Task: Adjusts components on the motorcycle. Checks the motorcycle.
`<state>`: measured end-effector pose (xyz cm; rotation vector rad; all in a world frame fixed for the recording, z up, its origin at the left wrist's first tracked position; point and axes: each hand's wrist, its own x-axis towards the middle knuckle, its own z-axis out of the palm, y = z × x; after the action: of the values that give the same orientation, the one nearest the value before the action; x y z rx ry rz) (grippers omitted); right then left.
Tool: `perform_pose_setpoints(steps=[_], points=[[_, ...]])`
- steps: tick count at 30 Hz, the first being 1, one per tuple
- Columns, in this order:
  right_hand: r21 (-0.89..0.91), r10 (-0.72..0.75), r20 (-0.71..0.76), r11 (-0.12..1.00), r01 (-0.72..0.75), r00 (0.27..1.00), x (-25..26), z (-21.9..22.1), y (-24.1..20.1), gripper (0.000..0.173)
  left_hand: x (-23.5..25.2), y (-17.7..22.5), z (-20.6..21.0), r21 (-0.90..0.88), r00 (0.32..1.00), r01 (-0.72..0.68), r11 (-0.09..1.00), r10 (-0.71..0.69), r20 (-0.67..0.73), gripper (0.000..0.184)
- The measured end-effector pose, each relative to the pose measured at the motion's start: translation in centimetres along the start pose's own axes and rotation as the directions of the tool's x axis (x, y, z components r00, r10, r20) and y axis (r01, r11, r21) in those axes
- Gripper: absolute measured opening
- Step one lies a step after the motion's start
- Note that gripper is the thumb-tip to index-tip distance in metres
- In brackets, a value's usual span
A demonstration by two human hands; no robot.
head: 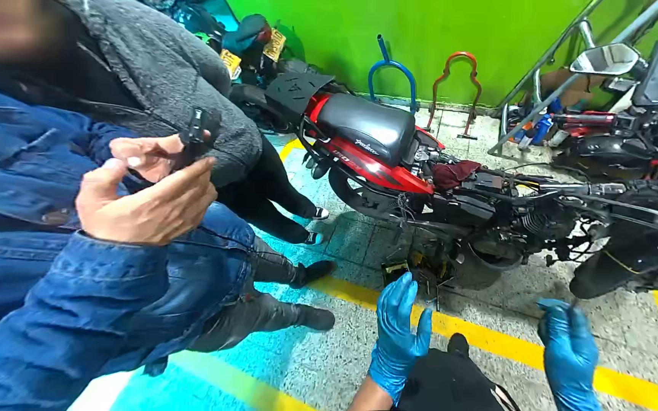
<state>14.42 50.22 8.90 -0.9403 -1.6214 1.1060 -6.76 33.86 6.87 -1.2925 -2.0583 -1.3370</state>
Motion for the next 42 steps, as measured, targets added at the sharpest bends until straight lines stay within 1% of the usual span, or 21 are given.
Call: perform_pose_setpoints(steps=[3,6,8,9,10,11,12,13,15,16,17,18,19,20,21,23,27,31,35,38,42], points=[[0.065,-0.166,-0.045,0.983,0.169,0.985,1.5,-1.2,-4.2,0.022,1.1,0.7,-1.4,0.017,0.996,-0.073,0.997,0.073,-0.056,0.052],[0.097,-0.299,-0.031,0.949,0.300,0.954,2.2,-2.0,-5.2,0.026,1.5,1.2,-1.7,-0.028,0.997,-0.046,0.999,0.045,-0.061,0.053],[0.112,-0.344,-0.047,0.931,0.347,0.938,2.4,-0.8,-5.6,0.026,1.6,1.6,-1.3,-0.169,0.998,0.061,0.984,-0.061,0.001,0.050],[0.113,-0.345,-0.018,0.932,0.345,0.938,2.0,-0.2,-5.4,0.026,1.8,1.9,-1.0,-0.320,0.982,0.186,0.929,-0.167,0.086,0.050],[0.112,-0.331,0.036,0.939,0.325,0.943,1.4,0.3,-5.1,0.027,2.0,2.3,-0.7,-0.487,0.927,0.373,0.790,-0.304,0.218,0.055],[0.105,-0.306,0.109,0.950,0.295,0.946,0.6,0.9,-4.8,0.028,2.2,2.5,-0.4,-0.594,0.831,0.555,0.582,-0.420,0.365,0.063],[0.094,-0.279,0.200,0.960,0.265,0.939,-0.4,1.5,-4.3,0.030,2.1,2.6,0.1,-0.647,0.725,0.673,0.359,-0.497,0.478,0.070],[0.061,-0.247,0.304,0.969,0.240,0.920,-1.4,2.1,-3.8,0.033,2.0,2.7,0.3,-0.670,0.639,0.722,0.171,-0.536,0.552,0.078],[-0.051,-0.123,0.515,0.984,0.173,0.849,-3.4,3.6,-2.7,0.037,1.7,3.1,0.2,-0.691,0.543,0.712,-0.125,-0.526,0.654,0.079],[-0.139,-0.008,0.616,0.983,0.119,0.788,-4.0,4.3,-2.1,0.036,1.6,3.2,0.0,-0.685,0.527,0.692,-0.229,-0.487,0.696,0.075],[-0.238,0.145,0.704,0.970,0.038,0.695,-4.5,4.8,-1.6,0.037,1.5,3.3,-0.2,-0.665,0.511,0.682,-0.305,-0.452,0.731,0.066],[-0.343,0.297,0.760,0.939,-0.031,0.577,-4.5,5.2,-1.1,0.039,1.4,3.3,-0.3,-0.643,0.487,0.688,-0.338,-0.442,0.753,0.055],[-0.428,0.404,0.783,0.902,-0.062,0.473,-4.4,5.5,-0.9,0.042,1.3,3.2,-0.4,-0.621,0.450,0.704,-0.345,-0.461,0.765,0.046],[-0.484,0.467,0.786,0.873,-0.068,0.404,-4.2,5.6,-0.7,0.043,1.1,3.0,-0.3,-0.608,0.421,0.717,-0.340,-0.485,0.767,0.045],[-0.519,0.503,0.782,0.853,-0.063,0.369,-3.9,5.6,-0.7,0.043,1.0,2.8,-0.3,-0.604,0.403,0.725,-0.330,-0.508,0.761,0.045],[-0.548,0.535,0.771,0.834,-0.069,0.344,-3.6,5.4,-0.8,0.043,0.8,2.5,-0.4,-0.602,0.395,0.735,-0.313,-0.525,0.754,0.045],[-0.537,0.546,0.766,0.834,-0.131,0.339,-3.7,5.3,-0.3,0.041,0.8,2.0,-0.8,-0.611,0.420,0.736,-0.292,-0.511,0.750,0.044],[-0.503,0.514,0.788,0.855,-0.127,0.339,-3.7,5.3,-0.2,0.040,0.8,1.6,-0.7,-0.608,0.432,0.745,-0.276,-0.495,0.754,0.042],[-0.488,0.501,0.787,0.863,-0.134,0.361,-3.6,5.2,-0.3,0.039,0.8,1.9,-0.5,-0.584,0.457,0.785,-0.207,-0.441,0.772,0.040],[-0.483,0.499,0.783,0.864,-0.142,0.372,-3.5,5.1,-0.5,0.040,0.8,2.2,-0.2,-0.550,0.467,0.826,-0.123,-0.397,0.790,0.039],[-0.486,0.507,0.769,0.859,-0.160,0.389,-3.9,4.9,-0.4,0.043,0.2,2.2,0.2,-0.526,0.535,0.842,0.117,-0.290,0.793,0.039]])
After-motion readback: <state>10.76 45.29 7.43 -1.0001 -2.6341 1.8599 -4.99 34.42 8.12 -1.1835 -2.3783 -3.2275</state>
